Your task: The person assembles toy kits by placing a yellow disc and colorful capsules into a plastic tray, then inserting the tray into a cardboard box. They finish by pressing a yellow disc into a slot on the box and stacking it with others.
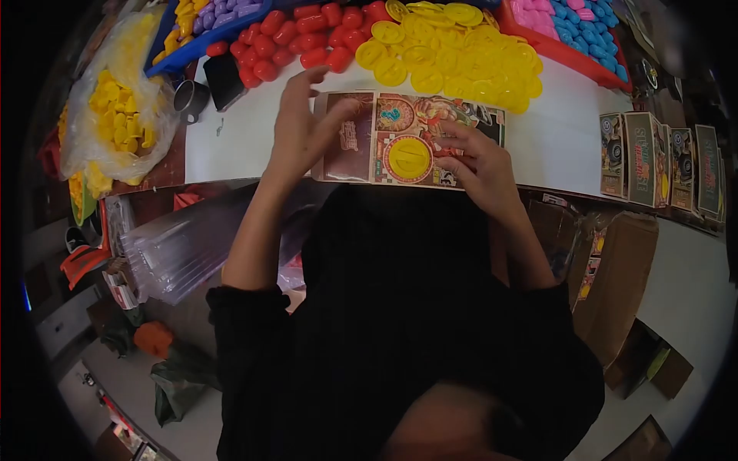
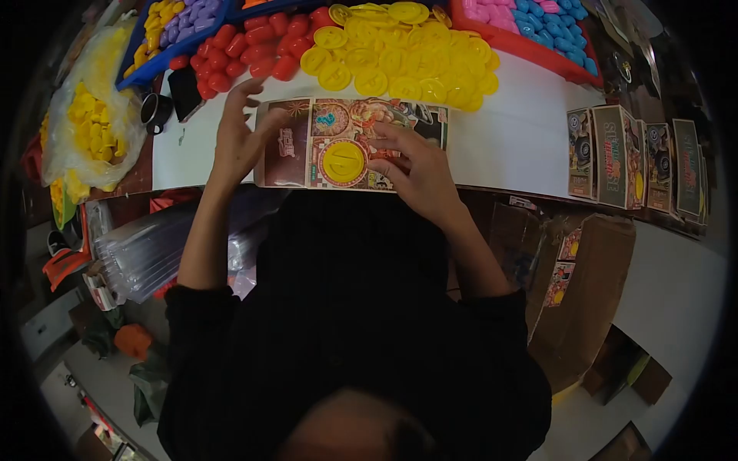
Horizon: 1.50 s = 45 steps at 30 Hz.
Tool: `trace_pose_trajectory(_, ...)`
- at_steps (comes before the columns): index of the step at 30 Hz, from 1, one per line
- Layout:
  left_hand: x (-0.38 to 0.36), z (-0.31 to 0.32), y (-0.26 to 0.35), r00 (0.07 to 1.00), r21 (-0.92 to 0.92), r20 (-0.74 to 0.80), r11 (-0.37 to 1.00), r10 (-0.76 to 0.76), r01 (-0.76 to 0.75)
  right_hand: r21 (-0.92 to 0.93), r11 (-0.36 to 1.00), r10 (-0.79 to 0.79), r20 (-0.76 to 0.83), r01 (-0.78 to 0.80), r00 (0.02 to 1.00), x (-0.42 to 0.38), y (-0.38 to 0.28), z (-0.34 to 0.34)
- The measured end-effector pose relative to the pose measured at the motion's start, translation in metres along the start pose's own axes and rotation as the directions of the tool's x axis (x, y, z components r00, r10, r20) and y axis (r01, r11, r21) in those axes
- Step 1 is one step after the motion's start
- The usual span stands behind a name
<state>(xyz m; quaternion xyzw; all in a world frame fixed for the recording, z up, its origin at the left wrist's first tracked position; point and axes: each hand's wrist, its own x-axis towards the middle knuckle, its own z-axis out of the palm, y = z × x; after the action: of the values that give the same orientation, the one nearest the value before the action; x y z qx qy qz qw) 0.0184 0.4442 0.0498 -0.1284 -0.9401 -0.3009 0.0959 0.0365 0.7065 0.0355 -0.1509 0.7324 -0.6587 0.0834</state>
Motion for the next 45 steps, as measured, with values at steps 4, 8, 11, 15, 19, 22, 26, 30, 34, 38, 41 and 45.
trace_pose_trajectory(4,-0.022,-0.001,-0.019,0.884,-0.416,0.114,0.786,-0.454,0.457,-0.5,0.819,-0.287,0.069,0.282,0.955,-0.009,-0.005,0.008)
trace_pose_trajectory(8,-0.014,-0.033,0.043,0.888,-0.785,0.269,0.449,-0.374,0.427,-0.533,0.701,-0.5,0.107,0.474,0.86,-0.022,-0.05,0.018)
trace_pose_trajectory(11,0.002,-0.054,0.112,0.977,-0.917,0.198,0.339,-0.075,0.212,-0.703,0.474,-0.606,0.177,0.53,0.776,-0.036,-0.091,0.011)
trace_pose_trajectory(15,0.04,-0.038,0.106,0.982,-0.836,-0.137,0.517,0.127,-0.184,-0.697,0.527,-0.774,-0.156,0.487,0.614,-0.03,-0.1,-0.033)
trace_pose_trajectory(19,0.05,-0.002,0.09,0.921,-0.873,0.379,0.366,0.095,0.321,-0.171,0.917,-0.397,-0.437,0.359,0.807,-0.036,-0.069,-0.074)
trace_pose_trajectory(22,0.051,0.004,0.088,0.921,-0.853,0.389,0.373,-0.015,0.366,0.307,0.941,-0.016,-0.389,0.146,0.921,-0.033,-0.067,-0.062)
trace_pose_trajectory(26,0.052,-0.001,0.098,0.919,-0.675,0.388,0.658,-0.071,0.335,0.276,0.959,0.064,-0.432,0.065,0.9,-0.023,-0.063,-0.043)
trace_pose_trajectory(30,0.062,-0.029,0.08,0.784,-0.315,0.161,0.784,0.599,-0.535,-0.614,0.736,-0.358,0.006,0.286,0.934,-0.016,-0.075,-0.079)
trace_pose_trajectory(34,0.058,-0.04,0.087,0.759,-0.32,0.311,0.815,0.572,-0.483,-0.746,0.564,-0.141,0.337,0.355,0.931,-0.012,-0.114,-0.084)
trace_pose_trajectory(38,0.056,-0.031,0.101,0.755,-0.131,0.311,0.813,0.577,-0.567,-0.882,0.331,-0.152,0.301,0.335,0.941,-0.011,-0.102,-0.054)
trace_pose_trajectory(41,0.054,-0.03,0.102,0.751,-0.015,0.271,0.783,0.601,-0.621,-0.818,0.432,-0.178,0.335,0.38,0.925,-0.012,-0.1,-0.059)
trace_pose_trajectory(45,0.05,-0.025,0.104,0.773,0.037,0.303,0.804,0.557,-0.593,-0.775,0.47,-0.23,0.355,0.423,0.906,-0.01,-0.094,-0.056)
